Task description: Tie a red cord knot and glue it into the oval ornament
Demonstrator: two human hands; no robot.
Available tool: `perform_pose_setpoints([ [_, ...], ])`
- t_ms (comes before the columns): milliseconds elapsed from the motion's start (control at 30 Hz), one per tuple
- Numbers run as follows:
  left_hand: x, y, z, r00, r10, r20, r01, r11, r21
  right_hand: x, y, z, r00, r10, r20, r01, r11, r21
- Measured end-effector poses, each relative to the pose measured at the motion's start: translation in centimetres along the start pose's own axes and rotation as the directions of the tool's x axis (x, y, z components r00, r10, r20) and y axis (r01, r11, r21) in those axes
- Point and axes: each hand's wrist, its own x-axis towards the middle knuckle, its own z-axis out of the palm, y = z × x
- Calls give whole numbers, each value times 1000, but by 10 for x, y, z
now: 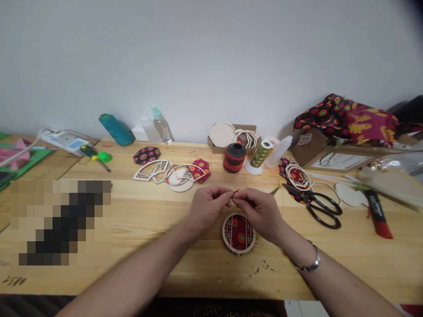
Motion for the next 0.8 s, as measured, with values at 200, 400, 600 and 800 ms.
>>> perform_pose_setpoints([
  [200, 1, -1, 1, 1000, -2, -21, 2, 1000, -12, 0, 1, 0, 1000, -22, 9, 22, 999, -24],
  [400, -1, 1, 3, 999, -5, -54, 5, 1000, 4, -2, 1, -2, 999, -41, 17, 42, 998, -51],
  [600, -3, 4, 5, 994, 59, -90, -49, 993, 108, -2, 1, -5, 994, -93, 55, 97, 992, -84],
  [800, -2, 2, 2, 991, 134, -1, -129, 960, 248, -4, 5, -9, 937, -328, 118, 346, 833, -432],
])
